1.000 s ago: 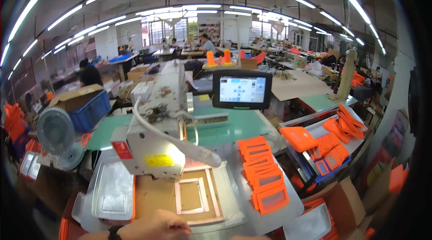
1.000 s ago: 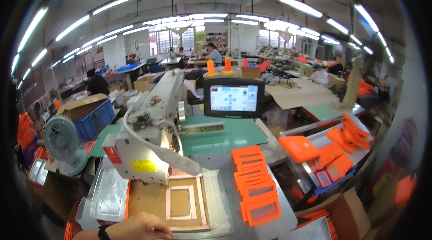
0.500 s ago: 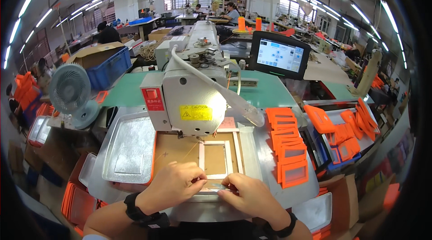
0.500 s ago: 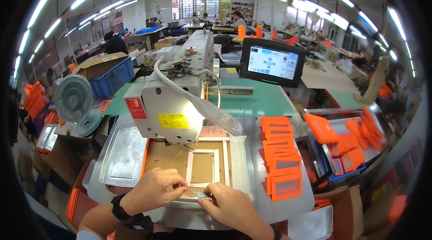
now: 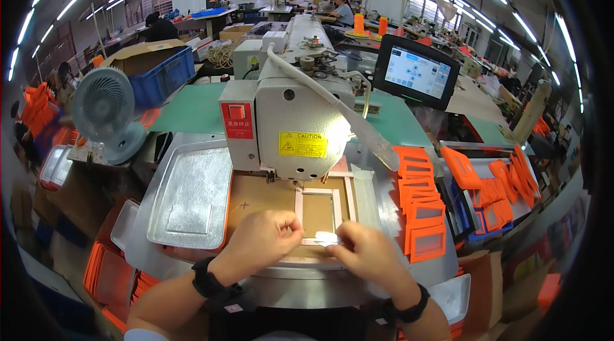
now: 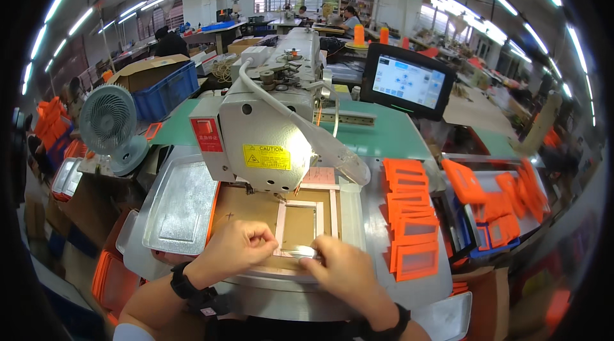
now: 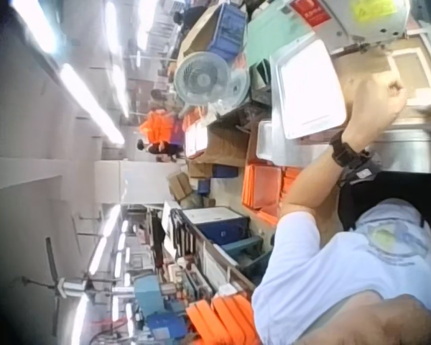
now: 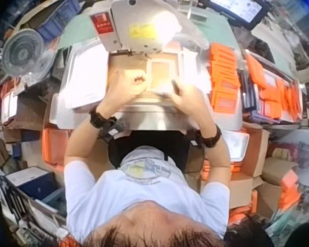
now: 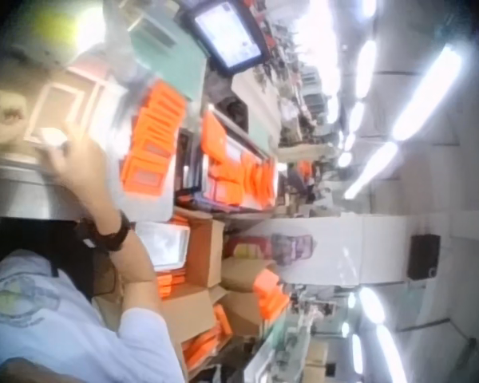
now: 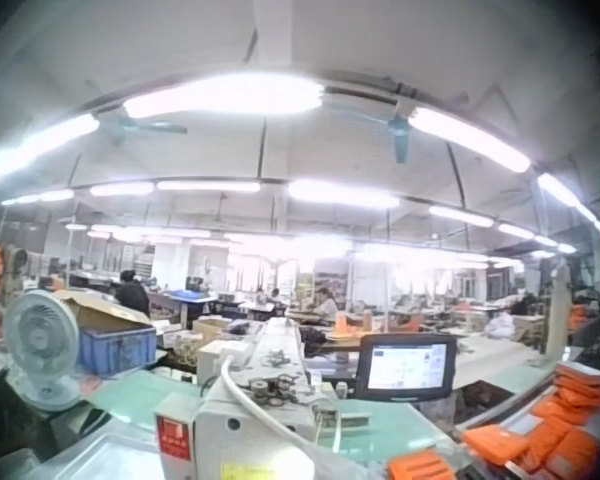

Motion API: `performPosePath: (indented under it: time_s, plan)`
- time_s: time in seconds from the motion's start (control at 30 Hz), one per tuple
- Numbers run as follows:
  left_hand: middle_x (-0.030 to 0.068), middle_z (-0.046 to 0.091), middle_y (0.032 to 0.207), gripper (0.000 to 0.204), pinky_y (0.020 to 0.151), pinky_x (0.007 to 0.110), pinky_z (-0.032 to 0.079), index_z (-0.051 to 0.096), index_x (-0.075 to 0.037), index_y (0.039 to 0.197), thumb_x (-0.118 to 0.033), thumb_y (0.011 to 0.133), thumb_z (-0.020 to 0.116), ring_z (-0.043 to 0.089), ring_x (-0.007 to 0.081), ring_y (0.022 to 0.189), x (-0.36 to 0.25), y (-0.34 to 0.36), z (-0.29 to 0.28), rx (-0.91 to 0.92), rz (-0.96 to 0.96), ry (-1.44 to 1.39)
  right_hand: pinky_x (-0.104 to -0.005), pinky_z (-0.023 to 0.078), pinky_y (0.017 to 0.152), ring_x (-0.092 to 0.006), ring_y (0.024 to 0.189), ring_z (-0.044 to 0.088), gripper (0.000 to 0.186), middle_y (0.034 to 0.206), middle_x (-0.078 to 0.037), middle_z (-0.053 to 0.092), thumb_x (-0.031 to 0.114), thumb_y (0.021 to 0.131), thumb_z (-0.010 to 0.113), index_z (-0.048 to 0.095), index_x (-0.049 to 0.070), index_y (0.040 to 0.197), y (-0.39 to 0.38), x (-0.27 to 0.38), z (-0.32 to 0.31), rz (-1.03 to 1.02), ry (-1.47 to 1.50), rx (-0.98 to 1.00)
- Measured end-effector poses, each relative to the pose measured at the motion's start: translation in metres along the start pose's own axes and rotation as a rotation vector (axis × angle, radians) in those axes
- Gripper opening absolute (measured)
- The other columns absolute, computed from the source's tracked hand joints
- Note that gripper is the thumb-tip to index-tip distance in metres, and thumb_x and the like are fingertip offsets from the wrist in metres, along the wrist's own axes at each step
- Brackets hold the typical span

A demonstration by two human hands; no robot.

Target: The recorder is seen operating an industrial sewing machine to assemble orange pouches, involving positioning materials, using small tools for adjustments, and interacting with a touchscreen control panel.

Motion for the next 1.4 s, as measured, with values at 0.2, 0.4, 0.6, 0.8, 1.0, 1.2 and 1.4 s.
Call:
performPosePath:
  time_s: [0.2, 0.4, 0.6, 0.8, 1.0, 1.2, 1.4]
  plan:
    - [0.0083, 0.056, 0.053, 0.019, 0.048, 0.033, 0.039, 0.07, -0.002, 0.077, -0.02, 0.083, 0.071, 0.053, 0.0155, 0.047, 0.016, 0.029, 0.001, -0.302, 0.071, 0.012, -0.0295, 0.043, 0.054, -0.0146, 0.056, 0.052, 0.02, 0.081, -0.003, 0.058, 0.024, 0.099, 0.06, 0.061, 0.006, 0.106, 0.042, -0.055, -0.005, 0.159, 1.064, -0.028]
    - [0.01, 0.06, 0.056, 0.019, 0.049, 0.032, 0.041, 0.071, 0.0, 0.079, -0.018, 0.081, 0.073, 0.056, 0.0154, 0.049, 0.024, 0.042, 0.007, -0.517, 0.035, 0.007, -0.0265, 0.03, 0.046, -0.0117, 0.048, 0.04, 0.019, 0.067, 0.0, 0.048, 0.025, 0.102, 0.056, 0.058, 0.007, 0.102, 0.089, -0.068, 0.008, 0.308, 1.781, 0.017]
    - [0.0068, 0.057, 0.052, 0.016, 0.047, 0.03, 0.038, 0.072, -0.001, 0.078, -0.016, 0.08, 0.074, 0.052, 0.0088, 0.048, 0.022, 0.031, 0.009, -0.551, -0.023, 0.013, -0.0258, 0.033, 0.047, -0.0107, 0.052, 0.04, 0.025, 0.071, -0.002, 0.049, 0.012, 0.098, 0.054, 0.061, -0.001, 0.118, 0.105, -0.069, -0.054, 0.152, 1.446, -0.508]
    - [0.003, 0.056, 0.05, 0.016, 0.046, 0.032, 0.039, 0.071, -0.007, 0.074, -0.021, 0.08, 0.074, 0.053, 0.014, 0.044, 0.03, 0.041, 0.027, -0.575, -0.041, -0.058, -0.0435, 0.051, 0.073, -0.0344, 0.081, 0.063, 0.048, 0.096, -0.018, 0.064, 0.011, 0.096, 0.054, 0.049, 0.005, 0.143, 0.115, -0.113, -0.179, -0.185, -0.39, -0.918]
    - [-0.0011, 0.05, 0.049, 0.012, 0.045, 0.027, 0.034, 0.069, 0.0, 0.073, -0.01, 0.079, 0.072, 0.043, 0.004, 0.047, 0.032, 0.039, 0.03, -0.582, -0.036, -0.184, -0.0509, 0.049, 0.075, -0.0393, 0.087, 0.064, 0.058, 0.094, -0.02, 0.066, 0.008, 0.09, 0.053, 0.044, 0.011, 0.147, 0.134, -0.117, -0.211, 0.115, -0.569, -0.753]
    - [-0.0002, 0.051, 0.048, 0.012, 0.045, 0.027, 0.034, 0.069, 0.0, 0.073, -0.01, 0.079, 0.072, 0.044, 0.0049, 0.046, 0.039, 0.04, 0.031, -0.585, -0.047, -0.211, -0.0512, 0.05, 0.074, -0.0405, 0.083, 0.065, 0.058, 0.088, -0.021, 0.067, 0.009, 0.09, 0.053, 0.045, 0.012, 0.147, 0.146, -0.128, -0.218, 0.112, -0.588, -0.781]
    - [0.0033, 0.055, 0.05, 0.013, 0.046, 0.029, 0.038, 0.069, -0.002, 0.073, -0.013, 0.08, 0.073, 0.048, 0.0081, 0.045, 0.037, 0.04, 0.032, -0.598, -0.042, -0.14, -0.0497, 0.05, 0.073, -0.0412, 0.08, 0.065, 0.058, 0.084, -0.024, 0.067, 0.008, 0.089, 0.054, 0.046, 0.011, 0.147, 0.144, -0.126, -0.217, 0.121, -0.562, -0.777]
Point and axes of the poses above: each hand's wrist, its own y-axis towards the middle knuckle, its own z-axis out of the palm, x = y × z, the point moved 6 cm from there along y, towards the middle knuckle
